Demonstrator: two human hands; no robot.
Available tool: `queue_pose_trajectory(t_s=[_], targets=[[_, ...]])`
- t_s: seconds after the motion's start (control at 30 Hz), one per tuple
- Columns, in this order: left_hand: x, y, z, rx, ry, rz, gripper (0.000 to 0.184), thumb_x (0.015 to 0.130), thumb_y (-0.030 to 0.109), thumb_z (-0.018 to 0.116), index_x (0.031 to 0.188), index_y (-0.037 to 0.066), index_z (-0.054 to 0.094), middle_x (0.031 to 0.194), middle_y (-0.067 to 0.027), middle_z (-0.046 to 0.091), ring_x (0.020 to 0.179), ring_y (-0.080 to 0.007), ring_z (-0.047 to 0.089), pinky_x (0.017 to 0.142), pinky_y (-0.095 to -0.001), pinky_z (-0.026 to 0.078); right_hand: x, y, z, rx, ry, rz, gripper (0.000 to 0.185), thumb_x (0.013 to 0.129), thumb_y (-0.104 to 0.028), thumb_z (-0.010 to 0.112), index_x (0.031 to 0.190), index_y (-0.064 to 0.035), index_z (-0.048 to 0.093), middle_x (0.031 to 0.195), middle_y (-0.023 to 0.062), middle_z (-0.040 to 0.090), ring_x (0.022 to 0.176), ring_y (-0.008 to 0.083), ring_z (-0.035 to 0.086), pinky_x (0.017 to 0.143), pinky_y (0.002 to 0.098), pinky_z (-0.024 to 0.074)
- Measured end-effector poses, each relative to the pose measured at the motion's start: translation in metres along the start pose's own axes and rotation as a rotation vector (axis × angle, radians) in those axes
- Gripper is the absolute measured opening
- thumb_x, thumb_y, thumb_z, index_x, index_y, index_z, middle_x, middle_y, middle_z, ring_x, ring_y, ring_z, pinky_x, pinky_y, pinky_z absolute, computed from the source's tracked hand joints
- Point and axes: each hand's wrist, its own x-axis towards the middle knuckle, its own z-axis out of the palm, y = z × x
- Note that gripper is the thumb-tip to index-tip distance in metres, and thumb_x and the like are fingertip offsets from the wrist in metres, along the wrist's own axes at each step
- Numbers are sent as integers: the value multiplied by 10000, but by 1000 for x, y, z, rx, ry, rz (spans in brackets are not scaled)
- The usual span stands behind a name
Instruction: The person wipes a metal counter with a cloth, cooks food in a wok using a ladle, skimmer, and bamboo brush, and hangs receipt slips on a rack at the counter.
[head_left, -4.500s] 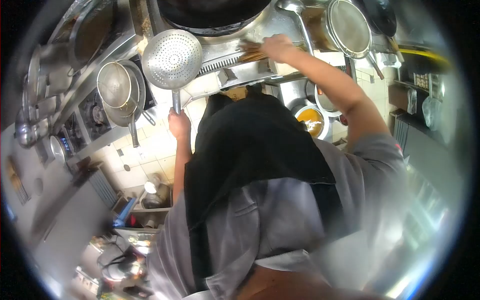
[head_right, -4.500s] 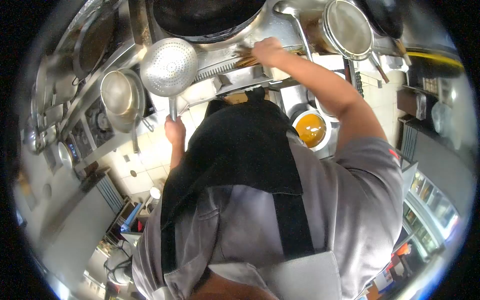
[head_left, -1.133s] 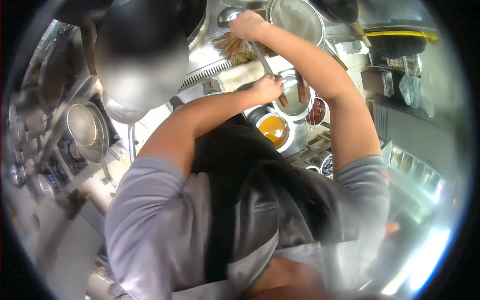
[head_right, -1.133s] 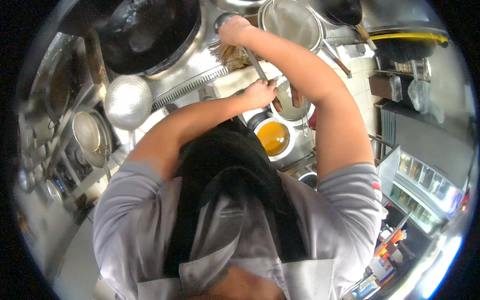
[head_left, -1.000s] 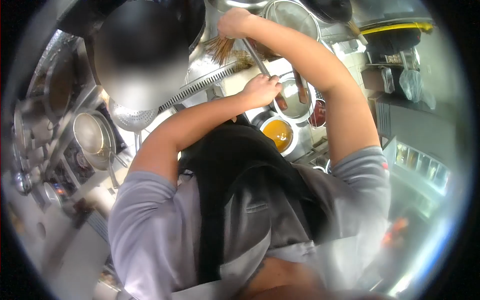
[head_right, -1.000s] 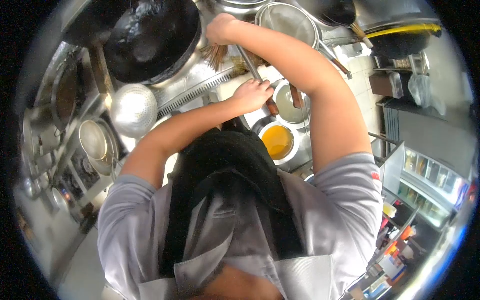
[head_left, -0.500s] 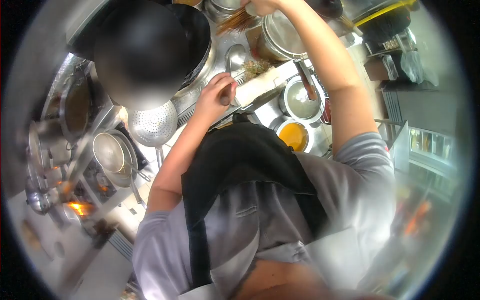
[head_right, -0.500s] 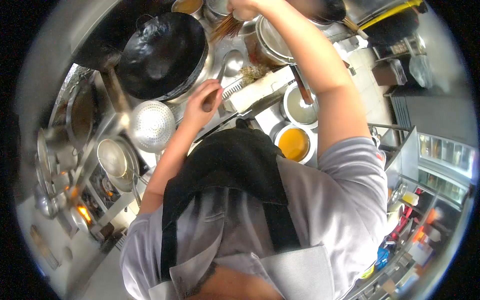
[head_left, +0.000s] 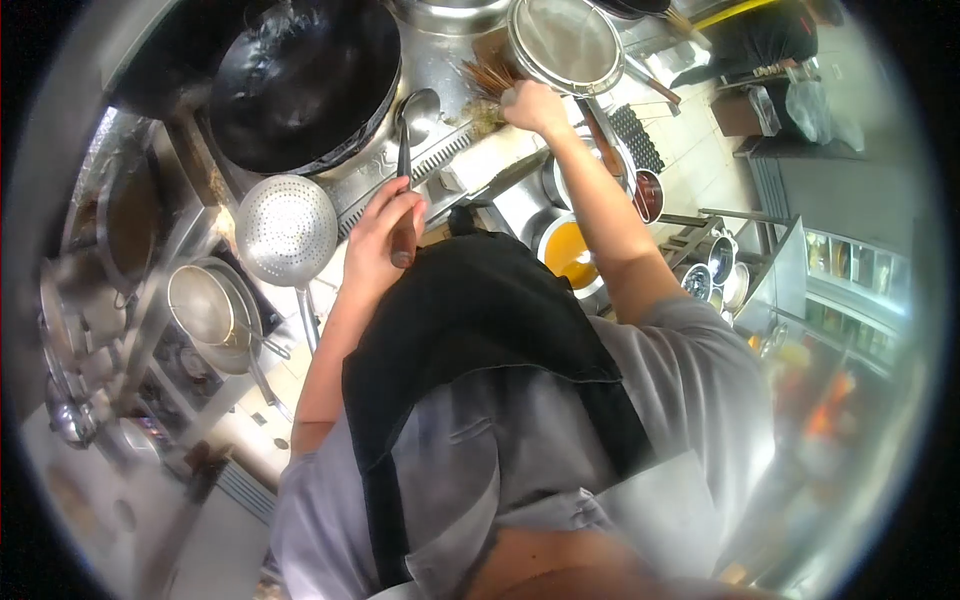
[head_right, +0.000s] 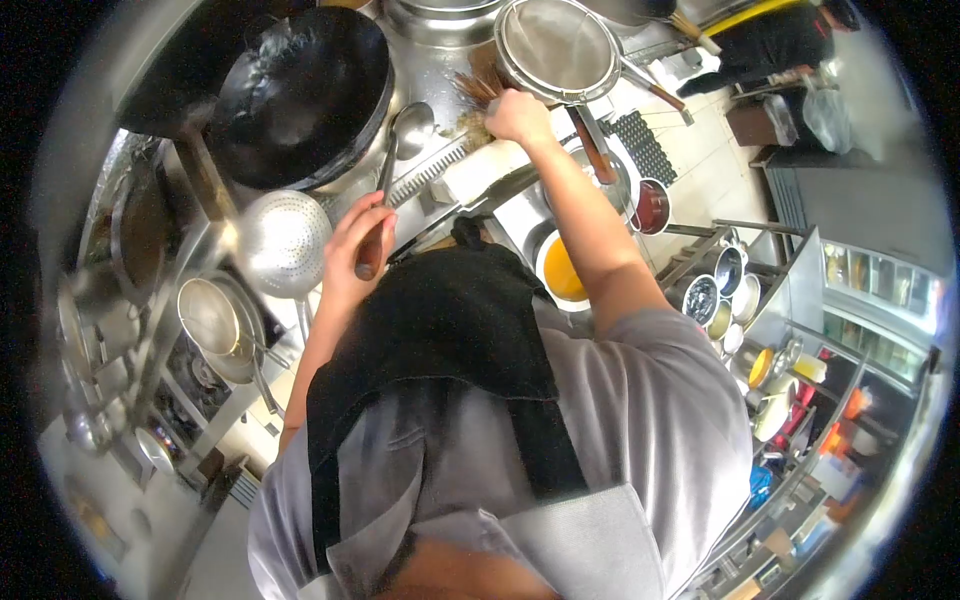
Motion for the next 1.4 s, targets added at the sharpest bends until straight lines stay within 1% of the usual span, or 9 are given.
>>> queue_pose_trajectory(t_s=[0.2,0.3,0.4,0.6,0.73,0.97,1.17,1.23,1.4], targets=[[-5,10,-14,25,23,-127,140,886,62,765,1009,14,719,1088,-169,716,935,-275,724,826,-325,553,-36,-22,31,30,-113,229,403,833,-262,644,1092,34,730,1154,270,708,1134,363,686,996,427,537],[-8,11,-16,44,104,-129,137,879,68,777,989,7,723,1026,-156,727,913,-258,718,833,-332,553,-37,-26,45,12,12,243,375,827,-249,634,1011,61,739,1013,257,742,954,341,749,884,392,588],[-11,7,-19,26,147,-142,147,875,69,783,992,4,722,1013,-149,727,889,-256,713,825,-328,550,-16,-28,42,506,-182,371,335,819,-244,609,742,69,698,646,169,684,523,246,692,522,372,570],[-13,1,-32,-22,165,-169,142,884,63,776,995,-5,719,981,-134,724,854,-229,697,802,-309,540,3,-17,39,869,-109,486,328,826,-233,603,704,62,682,643,152,679,551,223,700,510,375,553],[-14,-1,-39,-72,149,-164,131,887,59,770,990,-5,719,970,-127,724,847,-218,693,798,-306,537,-18,-31,30,430,-21,360,258,818,-158,596,735,74,673,658,158,668,551,240,701,511,381,555],[-15,-10,-47,-72,148,-151,135,889,62,771,987,-11,715,967,-127,723,849,-202,690,791,-302,536,6,-28,46,1265,26,649,99,803,-56,634,766,34,619,615,109,557,475,196,538,402,331,401],[-14,-15,-56,-151,123,-207,155,903,70,761,1027,-5,707,977,-126,723,868,-192,691,806,-295,529,19,-3,66,809,-54,509,191,818,-117,571,748,36,662,657,150,630,510,230,612,448,371,464],[-14,-17,-57,-157,146,-191,194,890,124,782,1012,8,686,971,-142,705,866,-301,695,793,-353,538,18,-6,81,529,-125,445,300,828,-202,515,750,48,661,661,174,643,515,243,645,491,391,503],[-14,-21,-60,-191,146,-199,189,894,118,778,1013,6,683,973,-142,703,861,-288,695,787,-352,535,6,-38,59,1178,-17,619,114,811,-76,599,764,27,613,627,108,579,457,213,559,401,365,411]])
